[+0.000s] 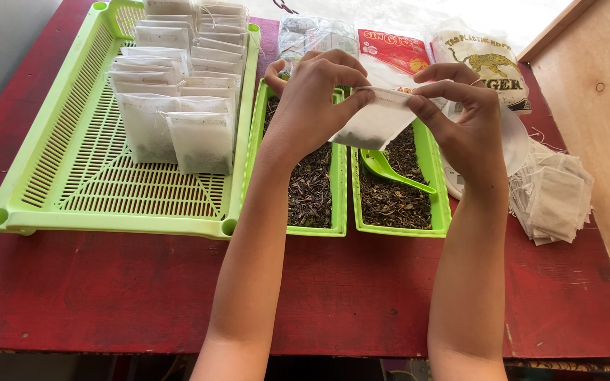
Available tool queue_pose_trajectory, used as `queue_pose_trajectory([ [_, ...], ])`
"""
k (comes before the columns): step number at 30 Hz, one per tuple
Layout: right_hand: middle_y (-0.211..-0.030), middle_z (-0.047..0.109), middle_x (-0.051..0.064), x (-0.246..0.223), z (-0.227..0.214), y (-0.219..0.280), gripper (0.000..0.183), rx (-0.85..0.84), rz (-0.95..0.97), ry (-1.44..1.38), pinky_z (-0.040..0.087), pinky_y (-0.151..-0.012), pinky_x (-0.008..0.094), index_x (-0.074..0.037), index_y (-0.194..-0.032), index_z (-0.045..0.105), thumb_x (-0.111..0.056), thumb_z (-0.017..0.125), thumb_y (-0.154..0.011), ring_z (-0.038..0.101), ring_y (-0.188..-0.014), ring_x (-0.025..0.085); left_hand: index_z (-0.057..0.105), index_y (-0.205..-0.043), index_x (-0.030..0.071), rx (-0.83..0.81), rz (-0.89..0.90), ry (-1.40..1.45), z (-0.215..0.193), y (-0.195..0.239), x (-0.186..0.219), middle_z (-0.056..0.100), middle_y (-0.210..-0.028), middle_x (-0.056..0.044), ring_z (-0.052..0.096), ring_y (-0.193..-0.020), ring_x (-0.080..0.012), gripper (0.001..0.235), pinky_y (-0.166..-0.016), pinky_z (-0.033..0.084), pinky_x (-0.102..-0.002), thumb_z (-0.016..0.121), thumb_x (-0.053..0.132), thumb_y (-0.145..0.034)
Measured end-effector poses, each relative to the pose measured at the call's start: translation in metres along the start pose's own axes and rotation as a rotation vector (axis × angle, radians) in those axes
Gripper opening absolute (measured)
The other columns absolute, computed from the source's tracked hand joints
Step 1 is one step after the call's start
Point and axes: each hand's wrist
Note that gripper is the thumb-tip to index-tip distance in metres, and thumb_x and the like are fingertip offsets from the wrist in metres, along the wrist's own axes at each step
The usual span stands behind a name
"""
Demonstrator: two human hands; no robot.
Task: The person fills white tea bags with loose tea leaves using a green plastic spoon. They scoop tea from green trays, pour it into the bags, and place the filled bags onto a green tray. The person also weighs the filled tea bags on a digital scale.
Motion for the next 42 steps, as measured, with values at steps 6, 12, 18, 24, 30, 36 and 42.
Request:
queue_pose_trajectory([
  [6,-0.122,0.063,0.007,0.012,0.006,-0.002,0.014,0.065,-0.053,0.135,0.038,-0.108,0.045,-0.011,-0.100,0.075,-0.024,0.078,-0.103,0.054,-0.122,0.024,0.083,-0.092,0.024,-0.066,0.030,-0.017,0.001,-0.001,-0.010,0.072,-0.107,0.013,0.053,-0.119,-0.0233,0.016,-0.097,0.010,-0.059,0.069,0.032,-0.092],
  [12,-0.124,0.063,0.005,0.012,0.012,-0.003,0.011,0.088,-0.019,0.143,0.036,-0.109,0.046,-0.014,-0.099,0.074,-0.023,0.078,-0.102,0.051,-0.125,0.026,0.084,-0.091,0.027,-0.052,-0.025,-0.045,-0.001,-0.001,-0.012,0.071,-0.105,0.013,0.053,-0.120,-0.0255,0.013,-0.100,0.010,-0.063,0.072,0.034,-0.090],
  [18,-0.126,0.061,0.007,0.019,0.012,-0.004,0.007,0.088,-0.038,0.138,0.036,-0.109,0.047,-0.010,-0.102,0.074,-0.016,0.075,-0.104,0.050,-0.125,0.027,0.084,-0.094,0.026,-0.023,-0.086,-0.036,0.006,-0.002,-0.008,0.071,-0.109,0.012,0.053,-0.123,-0.0227,0.014,-0.102,0.007,-0.061,0.072,0.033,-0.090],
  [24,-0.124,0.062,0.008,0.027,0.011,-0.004,0.012,0.143,-0.051,0.180,0.035,-0.106,0.047,-0.009,-0.103,0.076,-0.020,0.079,-0.103,0.048,-0.124,0.029,0.084,-0.091,0.026,0.046,-0.135,-0.076,0.021,-0.005,-0.011,0.071,-0.112,0.015,0.053,-0.123,-0.0213,0.014,-0.099,0.015,-0.059,0.074,0.036,-0.088],
  [30,-0.113,0.060,0.008,0.030,0.024,-0.010,0.011,0.210,-0.023,0.069,0.045,-0.100,0.039,-0.005,-0.102,0.076,-0.015,0.079,-0.102,0.056,-0.113,0.022,0.080,-0.078,0.031,0.285,-0.237,-0.042,0.035,-0.013,-0.017,0.071,-0.098,0.017,0.060,-0.111,-0.0166,0.008,-0.100,0.018,-0.052,0.084,0.038,-0.078],
  [36,-0.111,0.064,0.009,0.040,0.017,-0.017,0.013,0.243,-0.041,0.203,0.043,-0.096,0.043,-0.005,-0.103,0.079,-0.017,0.084,-0.100,0.056,-0.110,0.025,0.080,-0.077,0.029,0.169,-0.281,-0.083,0.033,-0.031,-0.012,0.075,-0.100,0.011,0.061,-0.112,-0.0216,0.008,-0.099,0.019,-0.057,0.084,0.035,-0.079],
  [42,-0.113,0.064,0.008,0.060,-0.009,-0.019,0.013,0.267,-0.043,0.308,0.044,-0.092,0.041,-0.006,-0.106,0.081,-0.017,0.087,-0.101,0.057,-0.111,0.025,0.081,-0.082,0.026,0.089,-0.208,-0.068,0.052,-0.052,-0.006,0.075,-0.104,0.007,0.061,-0.110,-0.0219,0.006,-0.102,0.017,-0.061,0.082,0.032,-0.081],
])
Point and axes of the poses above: each hand's wrist, its own y-axis away from the middle knuckle, its own z-axis out of the palm, x = y × z
